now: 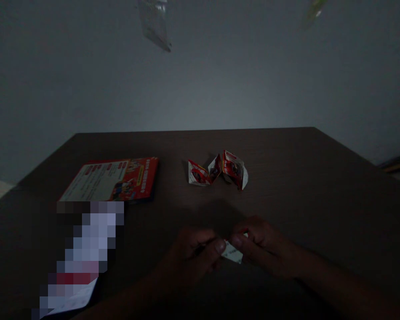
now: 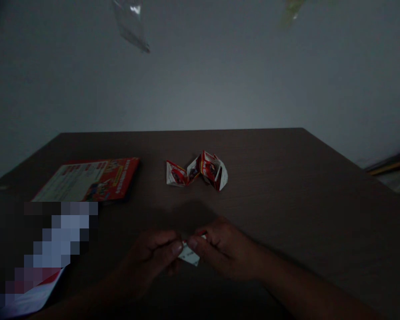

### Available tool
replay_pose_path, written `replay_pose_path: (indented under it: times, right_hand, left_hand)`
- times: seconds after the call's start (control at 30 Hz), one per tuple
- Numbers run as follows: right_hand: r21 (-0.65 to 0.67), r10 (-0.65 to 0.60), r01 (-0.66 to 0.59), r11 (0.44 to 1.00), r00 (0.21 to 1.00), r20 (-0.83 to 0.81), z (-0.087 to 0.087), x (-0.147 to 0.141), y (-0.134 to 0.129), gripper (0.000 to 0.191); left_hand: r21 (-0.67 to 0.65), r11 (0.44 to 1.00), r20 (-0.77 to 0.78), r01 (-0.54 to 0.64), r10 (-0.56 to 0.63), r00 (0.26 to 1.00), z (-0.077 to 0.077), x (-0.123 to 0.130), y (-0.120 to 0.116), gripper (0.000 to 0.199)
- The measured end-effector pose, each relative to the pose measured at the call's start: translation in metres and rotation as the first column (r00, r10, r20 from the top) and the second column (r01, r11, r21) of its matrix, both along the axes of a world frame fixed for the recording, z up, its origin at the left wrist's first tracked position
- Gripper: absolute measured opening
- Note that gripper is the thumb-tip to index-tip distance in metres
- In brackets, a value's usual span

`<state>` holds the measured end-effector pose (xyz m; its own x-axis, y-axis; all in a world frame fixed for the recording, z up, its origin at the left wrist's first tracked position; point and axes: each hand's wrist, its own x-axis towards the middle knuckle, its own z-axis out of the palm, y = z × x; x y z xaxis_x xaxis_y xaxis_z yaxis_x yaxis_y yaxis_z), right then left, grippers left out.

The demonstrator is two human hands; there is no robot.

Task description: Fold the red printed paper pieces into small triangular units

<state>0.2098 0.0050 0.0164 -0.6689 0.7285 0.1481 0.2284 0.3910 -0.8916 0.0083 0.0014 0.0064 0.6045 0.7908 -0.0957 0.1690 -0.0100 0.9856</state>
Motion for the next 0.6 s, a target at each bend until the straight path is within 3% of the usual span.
replay_pose_path:
  times: [0.17, 0.43, 0.6]
  right_hand:
    - [-0.002, -0.009, 0.009, 1.000, 0.999, -0.051, -0.0043, 0.0012, 0.0009, 0.039]
    - [0.038, -0.022, 0.021, 0.999, 0.999, 0.031, -0.0042, 0.0017, -0.0011, 0.035]
    - [-0.008, -0.018, 0.018, 1.000, 0.999, -0.027, -0.0023, -0.0007, 0.0008, 0.035]
  left_hand:
    - [0.165, 0.986, -0.041, 0.012, -0.005, 0.999, 0.0063, 0.0009, 0.0012, 0.039]
    - [0.064, 0.997, -0.048, 0.051, -0.048, 0.998, 0.0000, 0.0003, 0.0006, 0.040]
    - [0.140, 0.990, -0.082, 0.023, -0.012, 0.997, 0.0032, 0.0004, 0.0017, 0.039]
